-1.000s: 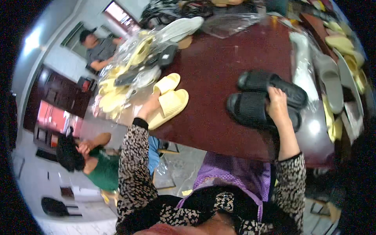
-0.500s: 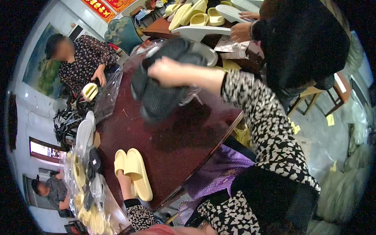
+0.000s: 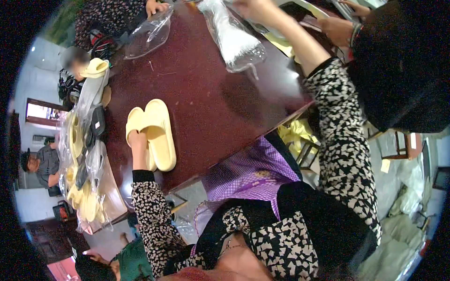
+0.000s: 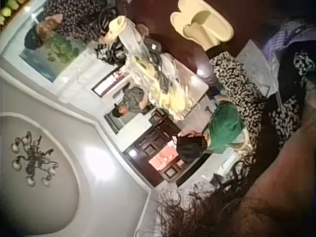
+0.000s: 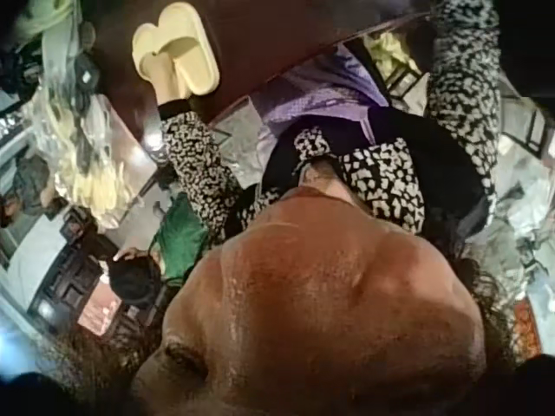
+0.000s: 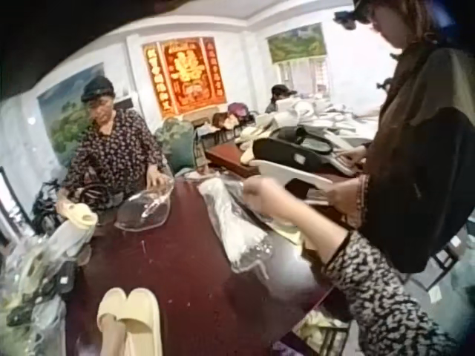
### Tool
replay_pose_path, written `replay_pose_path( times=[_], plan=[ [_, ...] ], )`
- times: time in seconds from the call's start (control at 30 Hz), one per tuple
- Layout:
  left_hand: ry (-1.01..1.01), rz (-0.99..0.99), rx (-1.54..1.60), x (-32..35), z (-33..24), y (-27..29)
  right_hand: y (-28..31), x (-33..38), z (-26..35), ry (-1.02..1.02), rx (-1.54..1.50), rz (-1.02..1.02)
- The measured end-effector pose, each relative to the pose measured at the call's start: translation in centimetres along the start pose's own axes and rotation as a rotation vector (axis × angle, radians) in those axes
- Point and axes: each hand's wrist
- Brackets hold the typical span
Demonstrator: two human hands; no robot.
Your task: The person fastens pairs of slippers together by threading plastic fasteners through them by hand.
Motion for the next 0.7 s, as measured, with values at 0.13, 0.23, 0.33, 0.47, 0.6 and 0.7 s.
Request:
replay_pose_path(
  times=[0.13, 0.23, 0.33, 0.47, 0.6, 0.7],
  plan=[
    [0.046, 0.144, 0.271, 1.5, -7.6, -1.0, -6.2, 4.4, -5.0, -0.149, -0.137, 0.183],
    [0.080, 0.193, 0.659, 3.1, -10.6, -1.6, -9.1, 8.0, -4.9, -0.199, -0.167, 0.255],
    [0.102, 0.193, 0.782, 3.5, -12.3, -2.3, -11.3, 10.2, -3.4, -0.356, -0.215, 0.178],
    [0.057, 0.184, 0.819, 3.9, -13.0, -3.1, -12.1, 10.6, -1.3, -0.372, -0.159, 0.141],
    [0.030, 0.146, 0.840, 4.2, -12.9, -3.7, -12.2, 9.8, 0.0, -0.374, -0.028, 0.111],
    [0.012, 0.117, 0.884, 4.2, -12.5, -4.1, -12.5, 9.7, -0.1, -0.370, 0.009, 0.086]
  ],
)
Point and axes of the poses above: each hand's wrist, its own x-axis away from the middle knuckle, its own y-axis out of the back of the hand, z = x × y, and after that the axes turned 9 degrees about -y, right-handed
